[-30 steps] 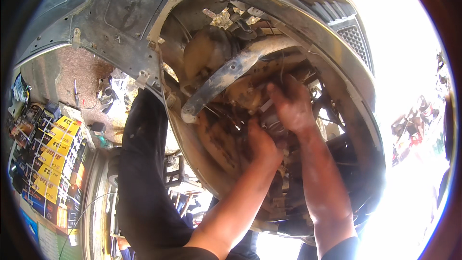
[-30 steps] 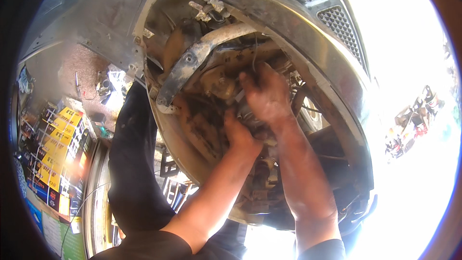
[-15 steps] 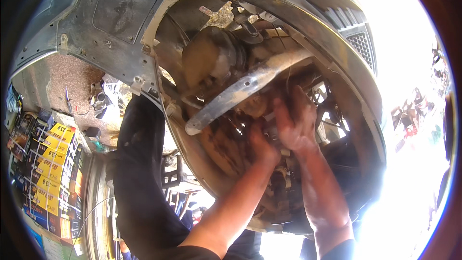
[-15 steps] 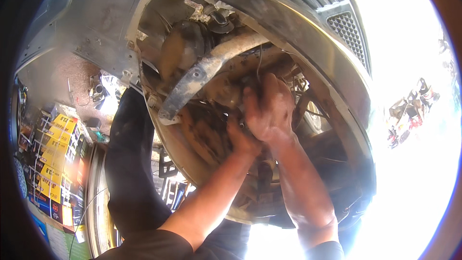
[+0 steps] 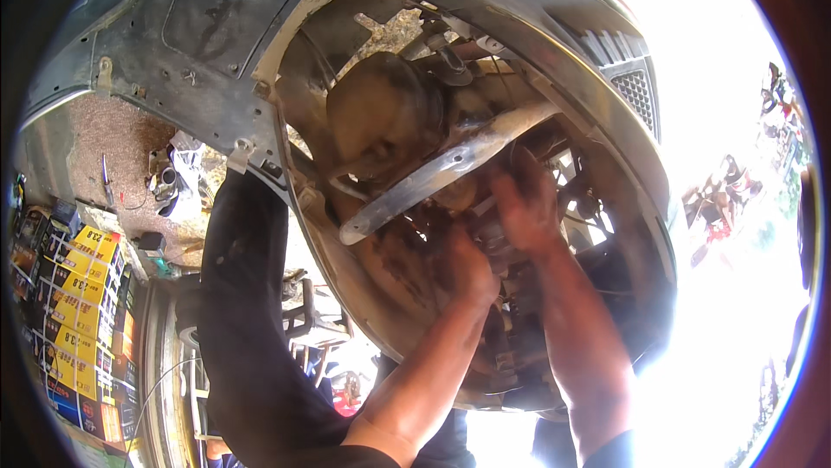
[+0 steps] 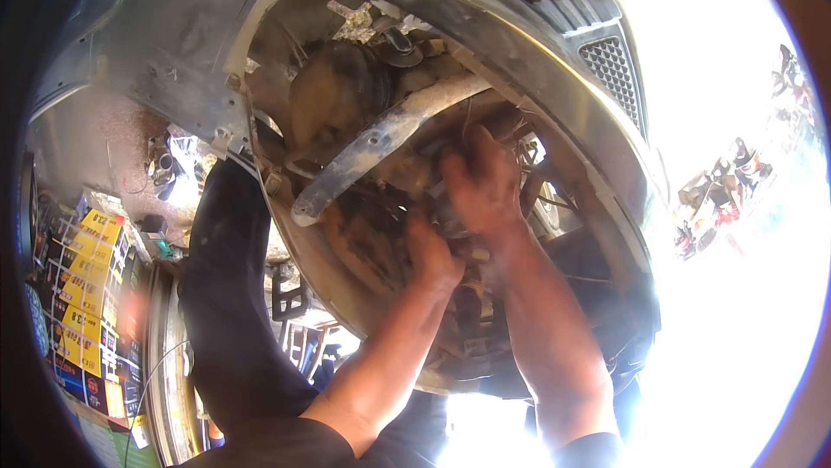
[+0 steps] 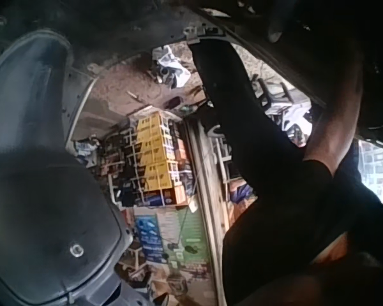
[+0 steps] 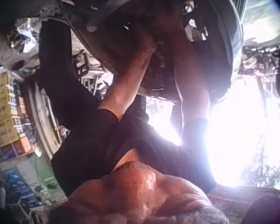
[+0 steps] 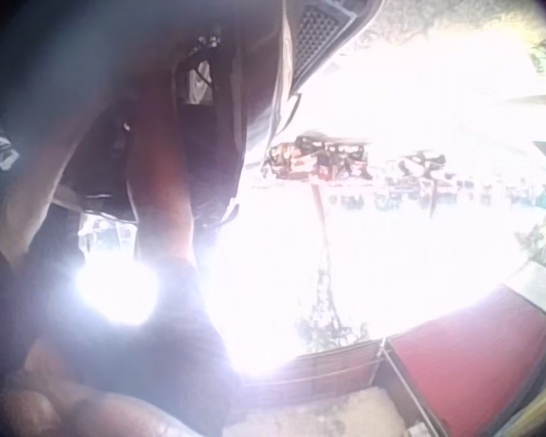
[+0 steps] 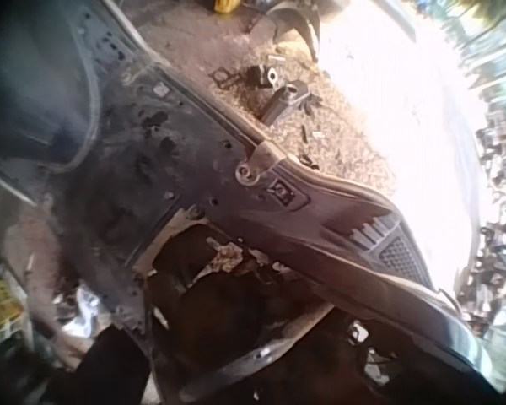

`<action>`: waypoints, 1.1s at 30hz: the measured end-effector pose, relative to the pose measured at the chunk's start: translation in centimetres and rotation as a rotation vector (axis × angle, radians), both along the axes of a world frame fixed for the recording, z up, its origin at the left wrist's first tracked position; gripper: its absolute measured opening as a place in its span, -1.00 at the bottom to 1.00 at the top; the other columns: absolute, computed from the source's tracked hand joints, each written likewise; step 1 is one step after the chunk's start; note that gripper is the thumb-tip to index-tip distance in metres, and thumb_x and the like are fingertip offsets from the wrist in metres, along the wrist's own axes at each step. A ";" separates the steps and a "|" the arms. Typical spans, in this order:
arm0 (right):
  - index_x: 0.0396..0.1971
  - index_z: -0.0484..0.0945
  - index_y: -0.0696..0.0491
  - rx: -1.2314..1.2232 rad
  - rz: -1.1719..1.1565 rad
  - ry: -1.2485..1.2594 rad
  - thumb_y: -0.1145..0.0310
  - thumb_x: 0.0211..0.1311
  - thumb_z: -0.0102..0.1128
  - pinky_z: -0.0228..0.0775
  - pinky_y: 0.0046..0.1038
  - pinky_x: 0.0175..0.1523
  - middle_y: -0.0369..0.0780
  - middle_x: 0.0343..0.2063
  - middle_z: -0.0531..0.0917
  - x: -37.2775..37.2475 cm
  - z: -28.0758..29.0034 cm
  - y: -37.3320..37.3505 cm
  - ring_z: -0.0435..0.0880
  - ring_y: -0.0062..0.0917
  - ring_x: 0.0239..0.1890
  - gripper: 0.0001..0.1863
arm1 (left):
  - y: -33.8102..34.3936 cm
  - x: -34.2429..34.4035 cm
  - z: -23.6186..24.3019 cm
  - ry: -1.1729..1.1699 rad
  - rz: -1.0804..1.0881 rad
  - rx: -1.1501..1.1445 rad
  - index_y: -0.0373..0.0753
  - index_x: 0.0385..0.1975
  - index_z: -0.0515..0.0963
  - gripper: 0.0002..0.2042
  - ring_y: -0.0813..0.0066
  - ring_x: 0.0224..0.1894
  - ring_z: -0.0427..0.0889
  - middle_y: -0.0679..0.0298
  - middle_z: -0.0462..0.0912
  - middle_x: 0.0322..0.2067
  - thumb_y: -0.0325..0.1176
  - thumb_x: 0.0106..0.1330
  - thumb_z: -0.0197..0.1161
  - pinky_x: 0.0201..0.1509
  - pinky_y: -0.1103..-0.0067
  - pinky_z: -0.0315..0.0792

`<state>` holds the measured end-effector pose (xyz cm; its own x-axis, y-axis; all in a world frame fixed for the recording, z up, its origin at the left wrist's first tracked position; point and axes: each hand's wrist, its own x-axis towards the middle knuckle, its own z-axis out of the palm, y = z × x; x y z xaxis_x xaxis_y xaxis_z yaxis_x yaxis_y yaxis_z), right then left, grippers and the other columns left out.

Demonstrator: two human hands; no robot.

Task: The person removes a cylindrical car part from the wheel well, then installs a new part by hand and secures it with a cordless drill. They also connect a hose to the assembly and tighten additional fasteners.

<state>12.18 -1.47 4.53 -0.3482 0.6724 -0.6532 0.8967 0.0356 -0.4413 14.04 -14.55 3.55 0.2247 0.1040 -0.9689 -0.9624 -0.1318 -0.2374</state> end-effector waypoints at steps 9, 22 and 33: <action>-0.48 0.46 0.14 0.126 0.010 0.015 0.37 0.14 0.17 0.32 -0.04 -0.33 0.02 -0.50 0.52 -0.6 0.8 -1.4 0.53 0.02 -0.43 -0.84 | -3.1 3.8 -3.2 0.591 -0.601 0.106 -0.24 0.16 0.45 -0.48 0.36 -0.02 0.64 0.24 0.62 -0.05 0.07 0.48 -0.07 0.07 0.37 0.55; -0.48 0.43 0.13 0.004 0.006 -0.046 0.36 0.09 0.18 0.39 0.00 -0.27 0.02 -0.53 0.56 0.4 -0.6 -0.8 0.57 0.05 -0.39 -0.83 | 0.0 -2.8 0.4 -0.115 -0.297 -0.080 -0.17 0.02 0.49 -0.60 0.38 -0.16 0.65 0.25 0.58 -0.12 0.01 0.50 -0.08 -0.31 0.39 0.60; -0.34 0.55 0.10 0.022 0.110 0.035 0.28 0.19 0.17 0.46 0.03 -0.20 0.05 -0.37 0.63 0.5 -0.9 -0.1 0.60 0.08 -0.24 -0.81 | 2.9 -3.8 1.8 -0.072 0.076 -0.097 -0.16 0.18 0.50 -0.53 0.34 0.00 0.64 0.24 0.62 0.01 0.01 0.52 -0.14 -0.18 0.34 0.63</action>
<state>12.70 -1.61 3.64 -0.4430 0.6430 -0.6248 0.8708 0.1429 -0.4704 10.22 -11.63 5.36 0.2889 0.0303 -0.9569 -0.9299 -0.2289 -0.2880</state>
